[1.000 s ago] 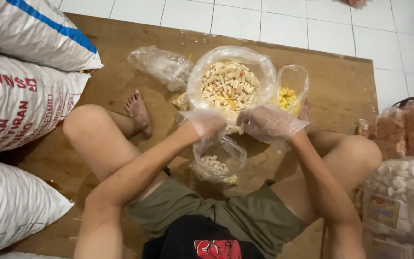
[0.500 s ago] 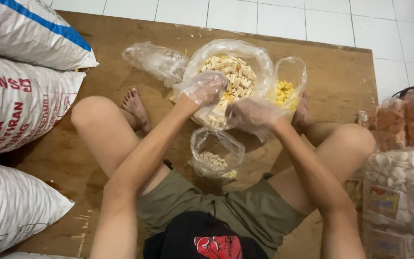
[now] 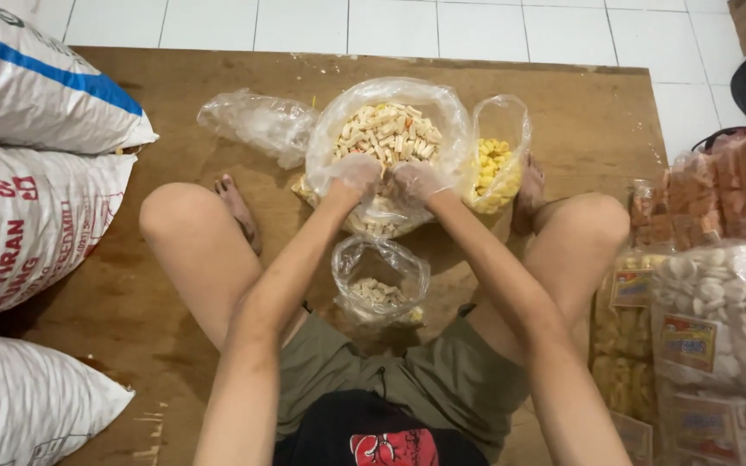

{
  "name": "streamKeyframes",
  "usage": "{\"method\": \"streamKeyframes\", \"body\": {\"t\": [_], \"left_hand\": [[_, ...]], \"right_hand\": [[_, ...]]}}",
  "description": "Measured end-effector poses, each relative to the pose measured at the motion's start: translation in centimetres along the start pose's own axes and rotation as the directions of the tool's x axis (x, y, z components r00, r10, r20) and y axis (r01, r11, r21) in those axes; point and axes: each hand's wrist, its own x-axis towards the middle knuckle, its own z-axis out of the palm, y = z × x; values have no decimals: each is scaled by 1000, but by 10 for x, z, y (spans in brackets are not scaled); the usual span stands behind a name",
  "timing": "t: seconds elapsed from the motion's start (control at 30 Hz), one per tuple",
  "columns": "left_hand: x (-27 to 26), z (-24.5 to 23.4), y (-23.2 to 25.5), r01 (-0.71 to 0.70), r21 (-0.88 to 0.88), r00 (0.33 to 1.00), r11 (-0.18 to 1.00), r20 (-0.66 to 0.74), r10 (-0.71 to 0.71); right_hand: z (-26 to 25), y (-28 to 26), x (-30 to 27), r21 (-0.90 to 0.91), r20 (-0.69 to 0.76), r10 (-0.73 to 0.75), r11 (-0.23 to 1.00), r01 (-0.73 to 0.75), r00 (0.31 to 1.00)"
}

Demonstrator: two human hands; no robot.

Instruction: Packaging small snack items from a large bag into smaller individual bags by hand

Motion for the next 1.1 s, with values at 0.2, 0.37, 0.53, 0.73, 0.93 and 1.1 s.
{"method": "streamKeyframes", "body": {"t": [0.2, 0.37, 0.53, 0.73, 0.93, 1.1], "left_hand": [[33, 26, -5, 112, -129, 943, 985, 325, -64], [15, -34, 2, -56, 6, 921, 998, 385, 50], [3, -106, 7, 225, -416, 947, 881, 305, -98], [1, -219, 11, 235, -654, 972, 719, 165, -167], [19, -174, -21, 62, -716, 996, 695, 0, -88], [-15, -204, -18, -55, -633, 998, 772, -27, 48]], "right_hand": [[48, 36, 35, -249, 1, -36, 968, 35, 999], [31, 31, 26, -208, -86, -135, 971, 115, 987], [-6, -1, 15, 28, -51, -143, 989, 145, 988], [-62, -41, 7, 289, -146, 26, 957, 17, 989], [-113, -89, -34, 266, -112, 107, 961, -73, 988], [-153, -146, -96, 285, 38, -10, 959, -2, 999]]}}
